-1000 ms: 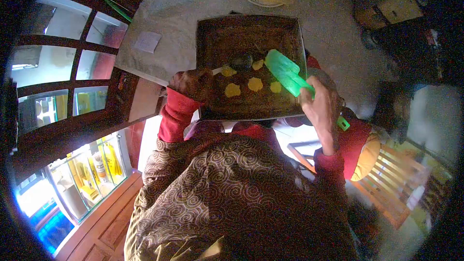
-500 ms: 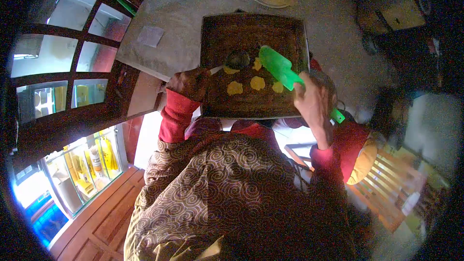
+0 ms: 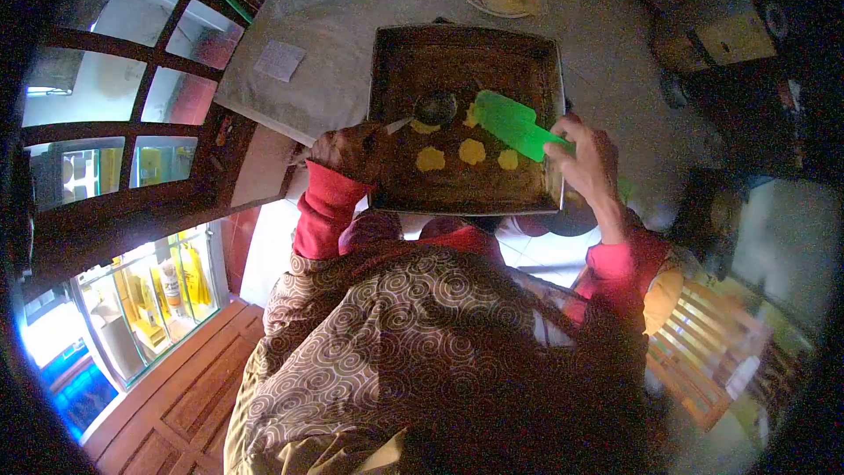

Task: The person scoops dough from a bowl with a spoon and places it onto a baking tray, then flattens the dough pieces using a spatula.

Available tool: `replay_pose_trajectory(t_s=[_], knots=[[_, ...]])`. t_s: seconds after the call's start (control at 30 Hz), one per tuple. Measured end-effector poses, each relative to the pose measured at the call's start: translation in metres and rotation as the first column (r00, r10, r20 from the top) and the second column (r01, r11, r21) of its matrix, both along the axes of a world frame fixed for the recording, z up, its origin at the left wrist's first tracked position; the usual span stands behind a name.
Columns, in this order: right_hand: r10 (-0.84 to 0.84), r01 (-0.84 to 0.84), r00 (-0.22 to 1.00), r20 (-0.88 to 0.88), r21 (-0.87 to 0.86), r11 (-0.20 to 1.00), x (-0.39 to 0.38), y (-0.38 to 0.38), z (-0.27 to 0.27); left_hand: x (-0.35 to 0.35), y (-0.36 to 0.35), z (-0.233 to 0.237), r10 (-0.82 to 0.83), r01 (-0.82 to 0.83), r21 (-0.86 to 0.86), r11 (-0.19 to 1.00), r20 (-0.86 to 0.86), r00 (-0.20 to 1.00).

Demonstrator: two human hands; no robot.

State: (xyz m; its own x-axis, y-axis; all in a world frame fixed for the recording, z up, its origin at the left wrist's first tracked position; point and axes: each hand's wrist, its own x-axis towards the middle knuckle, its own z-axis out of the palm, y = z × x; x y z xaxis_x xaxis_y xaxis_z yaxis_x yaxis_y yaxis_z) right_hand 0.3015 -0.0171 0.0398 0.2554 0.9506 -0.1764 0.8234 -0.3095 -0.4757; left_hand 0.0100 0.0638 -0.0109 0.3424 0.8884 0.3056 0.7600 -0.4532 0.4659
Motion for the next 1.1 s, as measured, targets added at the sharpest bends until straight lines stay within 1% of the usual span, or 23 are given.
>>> replay_pose_trajectory(t_s=[0.07, 0.13, 0.17, 0.23, 0.27, 0.37, 0.43, 0.47, 0.53, 0.57, 0.63, 0.67, 0.7, 0.73, 0.77, 0.83, 0.87, 0.9, 0.93, 0.97, 1.0, 1.1], knots=[[-0.025, 0.026, 1.0, 0.017, -0.044, 0.999, -0.001, 0.004, 0.006, -0.001, 0.0, 0.003, 0.004, -0.005, -0.032, 0.999, -0.012, 1.0], [-0.005, 0.005, 1.0, 0.008, 0.025, 1.0, -0.001, 0.003, 0.007, -0.001, 0.001, 0.003, -0.023, 0.022, -0.059, 0.998, -0.011, 1.0], [0.006, -0.007, 1.0, 0.005, 0.06, 0.998, -0.001, 0.003, 0.007, -0.002, 0.002, -0.001, -0.026, 0.026, -0.03, 0.999, 0.014, 1.0], [0.035, -0.035, 0.999, 0.024, 0.022, 0.999, 0.01, 0.003, -0.004, -0.003, 0.001, -0.009, -0.032, 0.03, 0.025, 0.999, 0.06, 0.998], [0.05, -0.05, 0.998, 0.033, 0.002, 0.999, 0.014, 0.003, -0.007, -0.003, 0.001, -0.01, -0.031, 0.029, 0.025, 0.999, 0.091, 0.995], [0.039, -0.039, 0.999, -0.002, -0.043, 0.998, 0.002, 0.009, 0.008, -0.001, -0.001, -0.006, -0.031, 0.025, 0.04, 0.999, 0.165, 0.986], [0.093, -0.091, 0.995, -0.025, 0.071, 0.993, 0.004, 0.009, 0.009, -0.001, -0.001, -0.006, -0.029, 0.016, 0.069, 0.997, 0.192, 0.981], [0.12, -0.115, 0.992, -0.033, 0.128, 0.985, 0.005, 0.01, 0.01, -0.002, 0.0, -0.006, -0.029, 0.027, 0.013, 1.0, 0.153, 0.988], [0.1, -0.101, 0.995, 0.018, 0.066, 0.993, 0.004, 0.01, 0.018, -0.004, 0.003, -0.004, -0.038, 0.045, -0.101, 0.994, 0.073, 0.997], [0.09, -0.092, 0.995, 0.043, 0.036, 0.995, 0.003, 0.01, 0.02, -0.004, 0.003, -0.002, -0.035, 0.044, -0.079, 0.996, 0.107, 0.994], [0.077, -0.084, 0.993, 0.087, 0.089, 0.992, -0.004, 0.002, 0.015, -0.003, 0.004, 0.002, -0.033, 0.039, -0.033, 0.999, 0.179, 0.983], [0.068, -0.081, 0.992, 0.11, 0.115, 0.99, -0.007, -0.003, 0.014, -0.003, 0.004, 0.003, -0.023, 0.036, -0.068, 0.997, 0.179, 0.984], [0.066, -0.066, 0.988, 0.139, -0.002, 0.998, -0.01, -0.007, 0.016, -0.004, 0.005, 0.004, -0.011, 0.03, -0.104, 0.994, 0.179, 0.984], [0.064, -0.067, 0.995, 0.071, 0.047, 0.997, -0.013, -0.013, 0.014, -0.004, 0.005, 0.006, 0.002, 0.023, -0.14, 0.99, 0.179, 0.984], [0.066, -0.066, 0.998, 0.003, 0.094, 0.993, -0.016, -0.017, 0.013, -0.003, 0.006, 0.007, -0.003, 0.017, -0.079, 0.997, 0.175, 0.985], [-0.026, 0.026, 0.998, -0.061, -0.004, 1.0, -0.026, -0.02, 0.016, -0.002, 0.008, 0.007, -0.014, 0.008, 0.041, 0.999, 0.163, 0.986], [-0.079, 0.075, 0.993, -0.088, -0.055, 0.996, -0.032, -0.022, 0.018, -0.001, 0.009, 0.005, -0.026, 0.015, 0.061, 0.998, 0.178, 0.984], [-0.062, 0.065, 0.992, -0.108, 0.025, 0.998, -0.037, -0.026, 0.014, 0.0, 0.009, 0.003, -0.04, 0.025, 0.08, 0.996, 0.193, 0.98], [-0.068, 0.067, 0.993, -0.1, -0.015, 0.998, -0.04, -0.027, 0.013, 0.002, 0.009, 0.0, -0.053, 0.033, 0.1, 0.994, 0.208, 0.977], [-0.072, 0.068, 0.993, -0.092, -0.054, 0.996, -0.043, -0.028, 0.011, 0.004, 0.009, -0.003, -0.055, 0.037, 0.085, 0.996, 0.222, 0.974], [-0.09, 0.089, 0.991, -0.102, -0.011, 0.996, -0.044, -0.03, 0.004, 0.006, 0.009, -0.007, -0.055, 0.039, 0.071, 0.997, 0.236, 0.97], [-0.108, 0.106, 0.985, -0.138, -0.019, 0.994, -0.049, -0.033, -0.003, 0.009, 0.009, -0.01, -0.049, 0.036, 0.06, 0.998, 0.236, 0.97]])
